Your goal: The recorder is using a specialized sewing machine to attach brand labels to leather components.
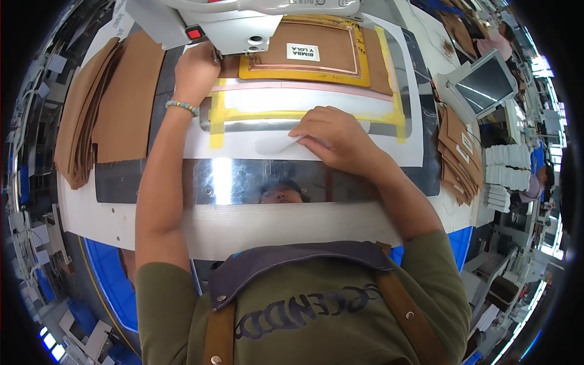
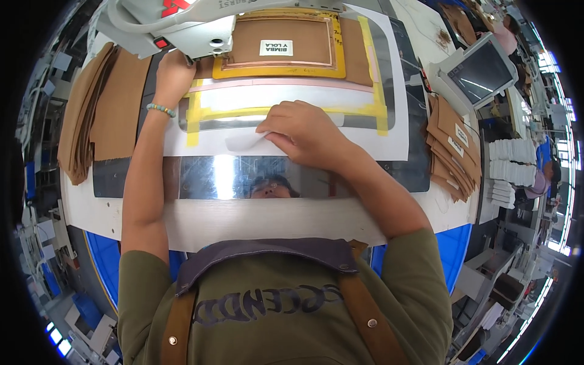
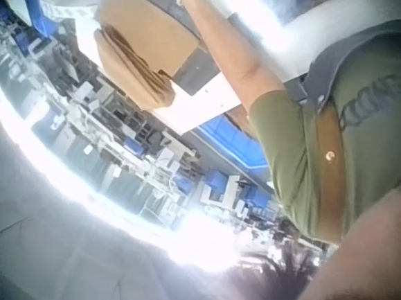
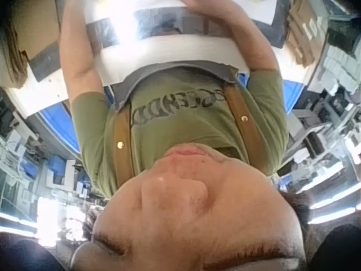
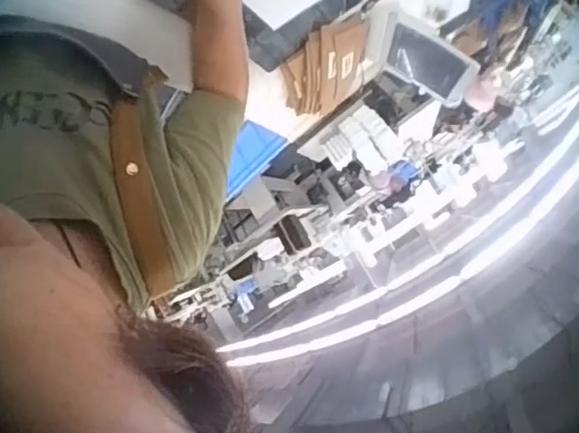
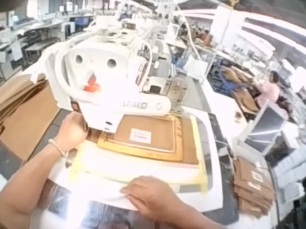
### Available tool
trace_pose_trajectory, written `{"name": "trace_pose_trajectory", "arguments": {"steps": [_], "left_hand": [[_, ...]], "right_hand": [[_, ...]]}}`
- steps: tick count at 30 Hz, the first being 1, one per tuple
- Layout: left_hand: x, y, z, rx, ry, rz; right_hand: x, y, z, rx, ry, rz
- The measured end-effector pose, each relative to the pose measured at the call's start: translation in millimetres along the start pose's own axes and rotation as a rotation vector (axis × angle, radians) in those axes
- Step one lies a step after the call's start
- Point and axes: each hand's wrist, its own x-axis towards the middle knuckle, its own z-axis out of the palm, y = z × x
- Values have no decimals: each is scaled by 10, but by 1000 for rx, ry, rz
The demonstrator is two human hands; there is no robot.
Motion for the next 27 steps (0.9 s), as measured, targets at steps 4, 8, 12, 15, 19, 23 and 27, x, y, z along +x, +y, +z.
{"name": "trace_pose_trajectory", "arguments": {"steps": [4, 8, 12, 15, 19, 23, 27], "left_hand": [[48, -762, -478, 115, 219, -205], [-435, -940, -1143, 286, 279, -99], [-1035, -1153, -2171, -571, 321, -362], [-1656, -1455, -3048, -777, 589, -266], [-2489, -1137, -3618, -631, 652, -456], [-3734, -1496, -3633, -453, 704, -815], [-5387, -1927, -3137, -357, 835, -1111]], "right_hand": [[28, -42, -24, -12, -15, -6], [4, -23, 18, 13, -31, 4], [27, -131, 51, 48, 20, 64], [52, -213, 43, 52, 26, 116], [27, -175, 63, 15, -3, 120], [4, -173, 127, 19, -11, 132], [5, -182, 137, 11, -20, 137]]}}
